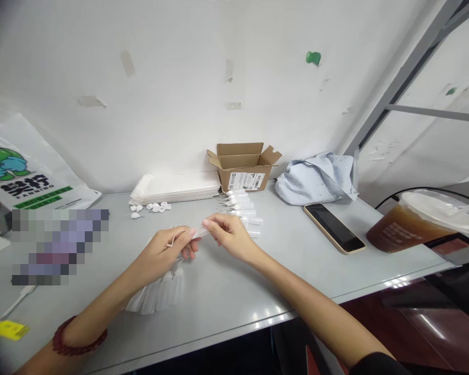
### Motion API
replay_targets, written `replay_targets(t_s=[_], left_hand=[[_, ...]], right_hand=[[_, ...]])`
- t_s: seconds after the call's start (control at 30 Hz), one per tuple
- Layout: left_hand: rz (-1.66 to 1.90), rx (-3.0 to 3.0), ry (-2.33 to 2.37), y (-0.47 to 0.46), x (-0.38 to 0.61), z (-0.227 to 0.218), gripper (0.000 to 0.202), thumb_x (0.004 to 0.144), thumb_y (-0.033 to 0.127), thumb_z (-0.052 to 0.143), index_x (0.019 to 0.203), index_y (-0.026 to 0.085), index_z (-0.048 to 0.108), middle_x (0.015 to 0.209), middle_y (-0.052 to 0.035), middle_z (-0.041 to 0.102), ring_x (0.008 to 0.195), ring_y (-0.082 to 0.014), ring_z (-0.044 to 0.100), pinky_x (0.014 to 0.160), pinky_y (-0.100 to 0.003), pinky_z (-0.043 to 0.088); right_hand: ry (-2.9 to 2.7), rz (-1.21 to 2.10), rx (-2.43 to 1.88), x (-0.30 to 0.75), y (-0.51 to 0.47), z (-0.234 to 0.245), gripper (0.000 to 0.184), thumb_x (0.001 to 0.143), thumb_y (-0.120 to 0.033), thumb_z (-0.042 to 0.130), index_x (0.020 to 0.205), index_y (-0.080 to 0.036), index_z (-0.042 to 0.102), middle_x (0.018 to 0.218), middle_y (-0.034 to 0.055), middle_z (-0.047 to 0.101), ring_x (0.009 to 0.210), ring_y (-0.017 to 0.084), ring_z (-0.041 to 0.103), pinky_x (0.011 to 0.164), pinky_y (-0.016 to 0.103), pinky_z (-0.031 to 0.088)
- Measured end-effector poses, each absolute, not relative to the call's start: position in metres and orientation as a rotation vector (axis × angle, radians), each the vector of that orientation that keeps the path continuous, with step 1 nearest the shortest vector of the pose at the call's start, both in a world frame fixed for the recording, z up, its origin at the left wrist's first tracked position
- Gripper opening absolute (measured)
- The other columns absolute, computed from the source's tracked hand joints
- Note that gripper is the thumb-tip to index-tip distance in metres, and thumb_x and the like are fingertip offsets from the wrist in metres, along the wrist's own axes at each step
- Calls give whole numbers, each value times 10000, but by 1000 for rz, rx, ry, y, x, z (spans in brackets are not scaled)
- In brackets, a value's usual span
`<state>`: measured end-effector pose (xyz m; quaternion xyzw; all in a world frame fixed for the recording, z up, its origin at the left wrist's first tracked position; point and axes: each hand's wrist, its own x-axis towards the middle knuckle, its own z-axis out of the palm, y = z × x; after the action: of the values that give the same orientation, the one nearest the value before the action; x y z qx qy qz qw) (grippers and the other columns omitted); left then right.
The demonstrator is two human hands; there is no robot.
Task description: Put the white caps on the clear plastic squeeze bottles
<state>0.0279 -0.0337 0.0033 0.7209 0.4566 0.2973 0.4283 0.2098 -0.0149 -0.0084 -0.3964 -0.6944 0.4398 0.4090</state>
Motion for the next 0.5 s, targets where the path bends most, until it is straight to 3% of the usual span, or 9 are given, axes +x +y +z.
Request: replay_targets(t_s=[0.17, 0.33, 0.5], left_hand=[[745, 1605, 1052, -31, 26, 4, 398, 893, 486, 403, 705, 169, 553, 646, -11, 606, 549, -135, 599, 558, -258, 474], [731, 1733, 1129, -34, 25, 7, 335, 895, 402, 422, 656, 184, 511, 559, 23, 549, 510, -118, 537, 524, -232, 412], [731, 2107, 1215, -39, 27, 3, 348, 923, 354, 363, 623, 200, 453, 551, 17, 540, 523, -128, 508, 530, -242, 365]], right_hand=[[-1791, 1002, -941, 209, -16, -9, 293, 865, -418, 514, 938, -163, 639, 745, 27, 611, 569, 104, 505, 557, 256, 431], [-1824, 966, -959, 210, -17, -9, 295, 868, -412, 508, 882, -152, 647, 778, 49, 638, 554, 102, 473, 535, 257, 401], [-1732, 1100, -1030, 210, -17, -9, 387, 859, -503, 489, 758, -148, 604, 543, -30, 464, 467, 85, 407, 463, 233, 313]])
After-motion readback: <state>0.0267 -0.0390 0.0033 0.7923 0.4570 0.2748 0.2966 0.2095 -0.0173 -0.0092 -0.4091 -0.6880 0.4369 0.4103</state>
